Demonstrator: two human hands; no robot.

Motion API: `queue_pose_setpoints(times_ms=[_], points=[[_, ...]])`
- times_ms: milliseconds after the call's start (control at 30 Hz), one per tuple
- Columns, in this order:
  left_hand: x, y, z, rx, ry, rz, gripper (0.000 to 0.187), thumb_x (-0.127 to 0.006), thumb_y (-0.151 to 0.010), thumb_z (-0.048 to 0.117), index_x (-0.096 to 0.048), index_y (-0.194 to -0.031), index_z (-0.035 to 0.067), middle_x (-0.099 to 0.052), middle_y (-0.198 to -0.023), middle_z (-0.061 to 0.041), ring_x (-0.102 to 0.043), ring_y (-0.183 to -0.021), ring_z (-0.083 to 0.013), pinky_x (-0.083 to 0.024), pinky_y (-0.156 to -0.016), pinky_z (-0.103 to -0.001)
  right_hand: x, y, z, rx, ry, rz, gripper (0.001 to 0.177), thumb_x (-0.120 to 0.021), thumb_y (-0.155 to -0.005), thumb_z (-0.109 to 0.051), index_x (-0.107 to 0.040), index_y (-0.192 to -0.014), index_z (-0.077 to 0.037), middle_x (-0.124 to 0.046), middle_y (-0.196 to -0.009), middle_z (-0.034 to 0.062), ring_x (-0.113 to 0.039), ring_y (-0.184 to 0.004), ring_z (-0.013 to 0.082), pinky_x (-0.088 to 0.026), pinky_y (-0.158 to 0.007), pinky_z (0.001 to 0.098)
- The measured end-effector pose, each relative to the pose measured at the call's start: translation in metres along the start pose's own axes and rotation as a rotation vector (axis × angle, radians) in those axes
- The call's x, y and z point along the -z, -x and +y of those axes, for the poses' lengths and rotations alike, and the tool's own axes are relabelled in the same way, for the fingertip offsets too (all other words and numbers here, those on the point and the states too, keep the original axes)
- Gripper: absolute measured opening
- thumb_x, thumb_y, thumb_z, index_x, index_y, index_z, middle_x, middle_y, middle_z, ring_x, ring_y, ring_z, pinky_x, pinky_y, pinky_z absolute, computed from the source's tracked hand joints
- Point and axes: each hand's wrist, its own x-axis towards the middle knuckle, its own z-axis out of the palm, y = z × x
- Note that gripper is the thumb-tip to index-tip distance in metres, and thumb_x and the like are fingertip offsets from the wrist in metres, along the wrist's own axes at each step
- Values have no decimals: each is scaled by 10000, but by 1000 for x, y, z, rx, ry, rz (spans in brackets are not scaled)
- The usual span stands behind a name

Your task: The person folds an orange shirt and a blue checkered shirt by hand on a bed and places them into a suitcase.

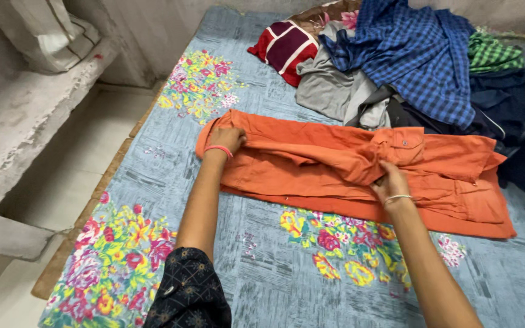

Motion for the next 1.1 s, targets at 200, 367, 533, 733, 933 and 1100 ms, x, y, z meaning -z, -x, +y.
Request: queue_pose_setpoints(times_ms=[200,367,533,733,933,1100], points=[[25,10,35,-60,-157,107,415,-544,-1018,520,-778,-1001,177,-764,-1012,-76,-709,-985,-278,-430,-951,-507,-8,14,-19,235,-21,55,313,-730,-975,-200,-633,-1251,-88,-687,-1235,32,-649,-1177,223,-468,-1121,436],[23,38,41,-137,-77,189,414,-569,-940,531,-778,-1050,191,-727,-1124,-50,-634,-1124,-227,-383,-1005,-512,-39,21,-60,4,-412,-150,339,-708,-877,-256,-716,-1188,-124,-759,-1197,27,-706,-1132,214,-520,-1043,399],[-9,12,33,-26,-121,159,358,-547,-1012,483,-768,-1117,222,-690,-1193,-73,-598,-1194,-272,-393,-1034,-503,10,18,-87,405,-351,-236,153,-741,-996,-122,-673,-1132,-139,-734,-1187,5,-651,-1167,194,-495,-1104,399],[-10,-8,45,-24,-268,255,390,-575,-957,503,-753,-1107,191,-672,-1183,-111,-575,-1176,-308,-381,-1039,-531,46,49,-93,385,-487,-208,90,-724,-960,-142,-641,-994,-151,-747,-1110,-10,-680,-1184,170,-503,-1160,382],[32,44,144,-110,82,652,300,-651,-991,391,-665,-1126,123,-641,-1098,-88,-583,-1115,-273,-430,-1039,-460,44,41,-77,268,-493,-94,126,-691,-946,-293,-681,-1027,-197,-699,-1202,34,-626,-1225,236,-438,-1118,502],[56,98,205,-524,114,560,374,-717,-842,400,-644,-1040,92,-614,-1014,-86,-583,-1002,-279,-449,-886,-429,58,16,-72,278,-561,-138,134,-688,-961,-260,-698,-1067,-180,-688,-1266,65,-628,-1282,261,-453,-1185,512]])
